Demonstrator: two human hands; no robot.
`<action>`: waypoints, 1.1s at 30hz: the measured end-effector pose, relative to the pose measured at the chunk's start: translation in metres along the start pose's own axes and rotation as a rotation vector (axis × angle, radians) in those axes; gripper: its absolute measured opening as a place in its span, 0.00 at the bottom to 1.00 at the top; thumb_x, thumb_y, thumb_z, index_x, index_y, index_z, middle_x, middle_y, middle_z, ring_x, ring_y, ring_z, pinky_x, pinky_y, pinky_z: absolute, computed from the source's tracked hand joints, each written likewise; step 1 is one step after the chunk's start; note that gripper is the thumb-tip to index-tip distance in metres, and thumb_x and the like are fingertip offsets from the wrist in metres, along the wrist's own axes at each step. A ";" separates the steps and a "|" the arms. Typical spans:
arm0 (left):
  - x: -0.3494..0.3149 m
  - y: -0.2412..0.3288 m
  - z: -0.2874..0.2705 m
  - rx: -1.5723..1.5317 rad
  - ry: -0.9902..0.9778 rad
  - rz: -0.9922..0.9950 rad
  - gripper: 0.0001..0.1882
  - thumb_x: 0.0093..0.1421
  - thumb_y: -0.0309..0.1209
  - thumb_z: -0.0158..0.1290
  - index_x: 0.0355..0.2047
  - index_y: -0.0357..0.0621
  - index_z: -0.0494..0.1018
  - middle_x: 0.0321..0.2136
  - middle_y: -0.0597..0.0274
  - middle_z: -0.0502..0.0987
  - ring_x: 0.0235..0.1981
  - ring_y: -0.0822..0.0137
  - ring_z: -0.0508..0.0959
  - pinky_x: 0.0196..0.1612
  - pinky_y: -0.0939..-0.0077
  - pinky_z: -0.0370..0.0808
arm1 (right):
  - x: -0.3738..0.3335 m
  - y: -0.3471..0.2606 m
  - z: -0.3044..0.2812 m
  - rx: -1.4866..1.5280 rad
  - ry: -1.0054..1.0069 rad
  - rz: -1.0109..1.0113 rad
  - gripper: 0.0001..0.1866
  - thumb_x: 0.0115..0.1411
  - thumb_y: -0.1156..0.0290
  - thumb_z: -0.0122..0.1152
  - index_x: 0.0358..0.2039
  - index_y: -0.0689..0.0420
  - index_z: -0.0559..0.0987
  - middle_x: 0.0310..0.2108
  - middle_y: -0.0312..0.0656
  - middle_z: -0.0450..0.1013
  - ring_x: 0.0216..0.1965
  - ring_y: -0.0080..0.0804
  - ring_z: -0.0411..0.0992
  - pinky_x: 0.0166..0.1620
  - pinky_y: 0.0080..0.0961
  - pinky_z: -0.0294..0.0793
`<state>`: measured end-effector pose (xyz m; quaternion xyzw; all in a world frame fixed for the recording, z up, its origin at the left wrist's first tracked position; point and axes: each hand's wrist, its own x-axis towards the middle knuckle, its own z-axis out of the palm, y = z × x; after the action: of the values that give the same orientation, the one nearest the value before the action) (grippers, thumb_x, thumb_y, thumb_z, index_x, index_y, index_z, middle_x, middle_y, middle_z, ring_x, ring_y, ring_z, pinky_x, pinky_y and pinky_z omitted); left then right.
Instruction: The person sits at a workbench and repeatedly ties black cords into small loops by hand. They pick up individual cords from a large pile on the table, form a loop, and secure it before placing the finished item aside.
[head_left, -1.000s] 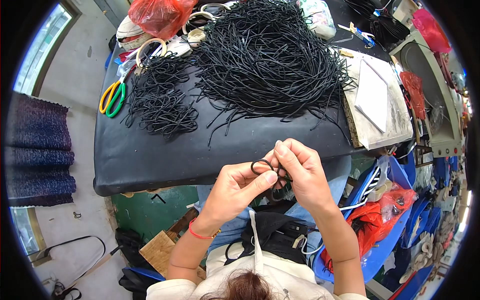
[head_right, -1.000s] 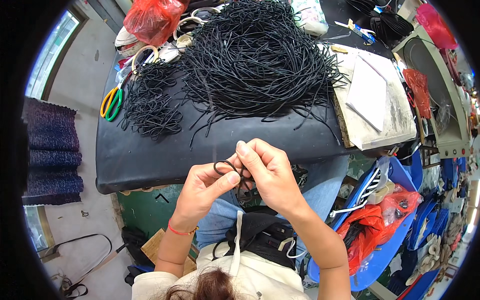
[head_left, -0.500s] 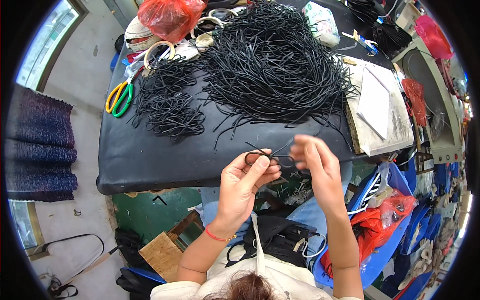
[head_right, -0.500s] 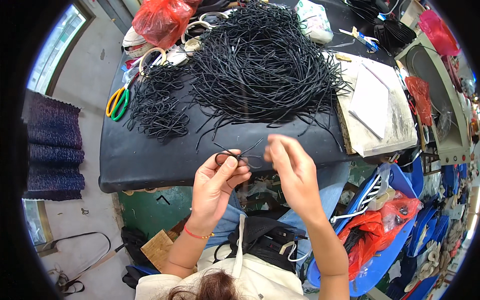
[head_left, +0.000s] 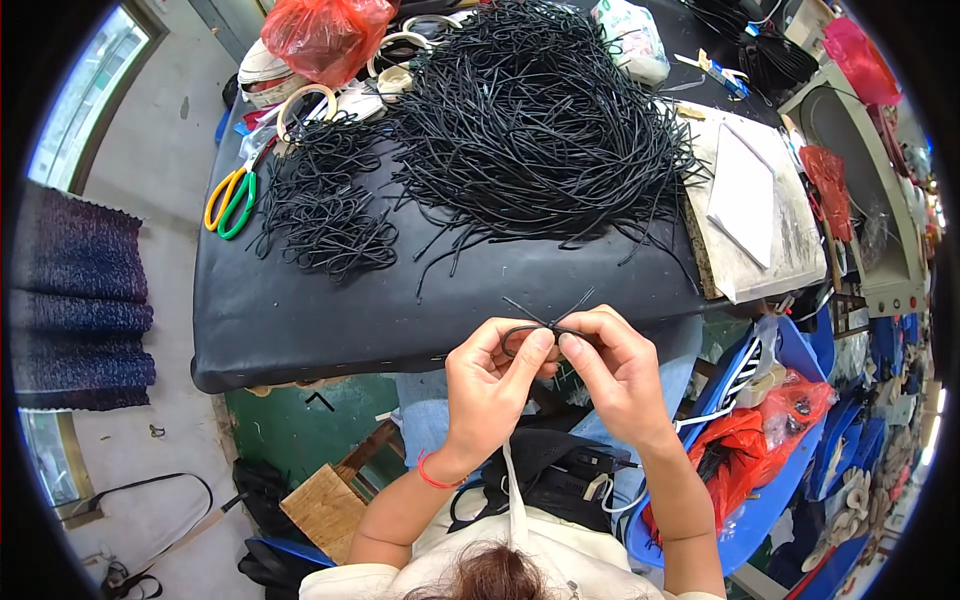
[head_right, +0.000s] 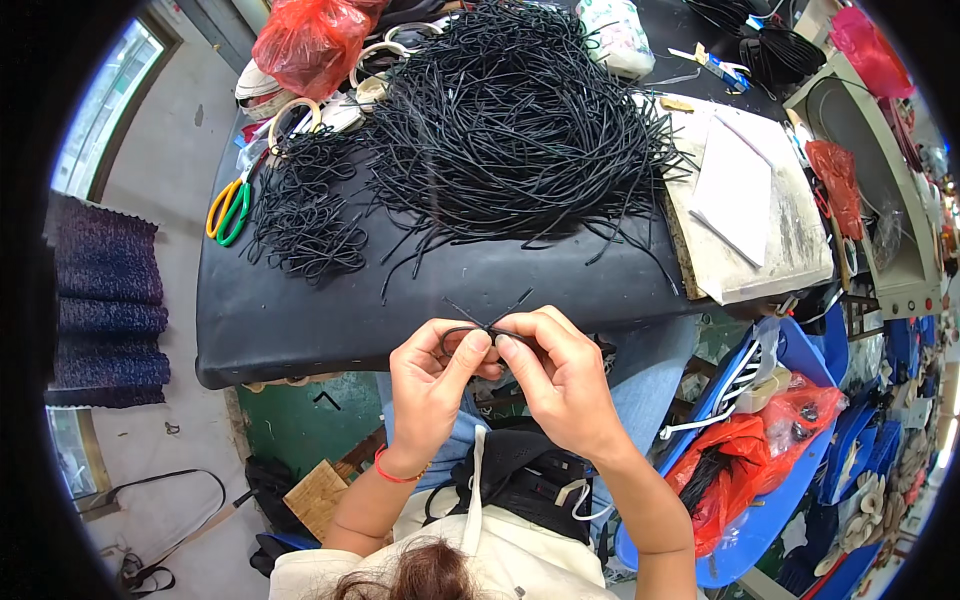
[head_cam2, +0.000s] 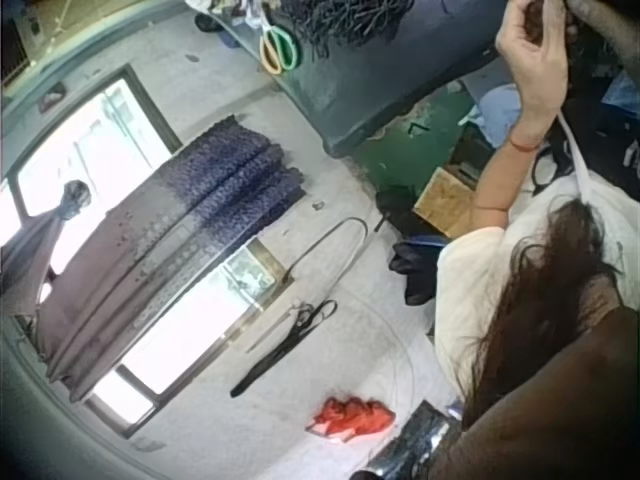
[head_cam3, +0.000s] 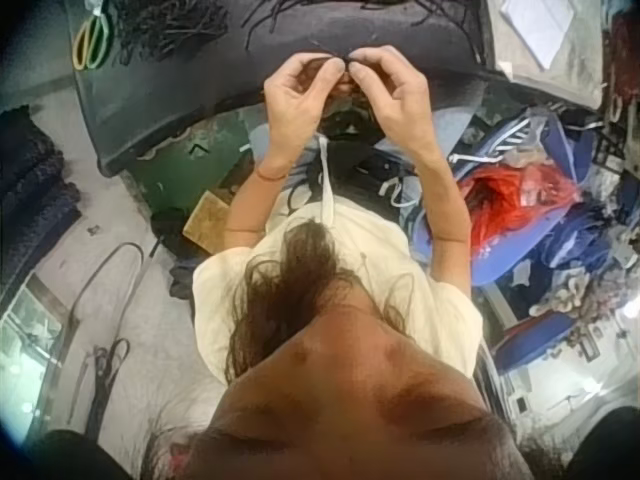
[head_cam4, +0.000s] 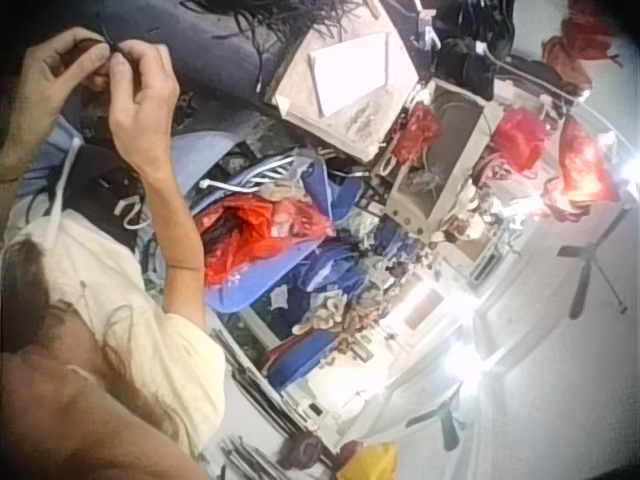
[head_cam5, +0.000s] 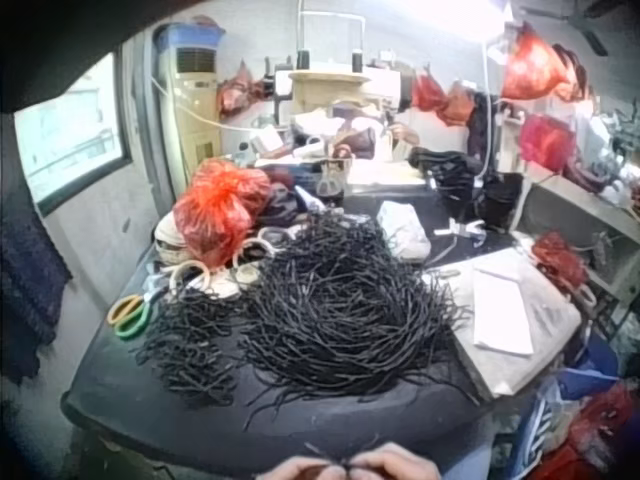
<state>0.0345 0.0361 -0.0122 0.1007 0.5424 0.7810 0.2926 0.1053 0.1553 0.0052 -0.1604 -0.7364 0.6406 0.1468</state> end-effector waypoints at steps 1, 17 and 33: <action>0.000 0.000 0.000 -0.004 0.006 -0.003 0.06 0.58 0.26 0.52 0.32 0.34 0.71 0.25 0.60 0.77 0.25 0.76 0.75 0.30 0.84 0.74 | 0.000 -0.001 0.000 -0.005 -0.007 0.000 0.07 0.57 0.78 0.53 0.36 0.66 0.74 0.29 0.39 0.68 0.28 0.19 0.67 0.31 0.15 0.67; 0.007 0.001 -0.009 -0.003 -0.197 -0.099 0.09 0.58 0.26 0.51 0.38 0.33 0.71 0.30 0.59 0.76 0.31 0.75 0.76 0.35 0.82 0.75 | 0.014 0.012 0.007 0.115 0.152 0.018 0.07 0.57 0.72 0.57 0.25 0.62 0.73 0.21 0.30 0.66 0.23 0.12 0.61 0.26 0.13 0.61; 0.066 0.054 -0.131 1.218 0.610 0.444 0.12 0.47 0.34 0.61 0.30 0.42 0.75 0.32 0.62 0.71 0.39 0.62 0.68 0.46 0.68 0.61 | 0.080 0.045 -0.100 -1.393 0.281 -0.618 0.15 0.44 0.78 0.53 0.36 0.54 0.76 0.42 0.44 0.66 0.44 0.40 0.65 0.46 0.33 0.65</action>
<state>-0.0998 -0.0425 -0.0252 0.1313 0.9063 0.3741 -0.1461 0.0778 0.2849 -0.0251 -0.0830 -0.9552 -0.0667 0.2763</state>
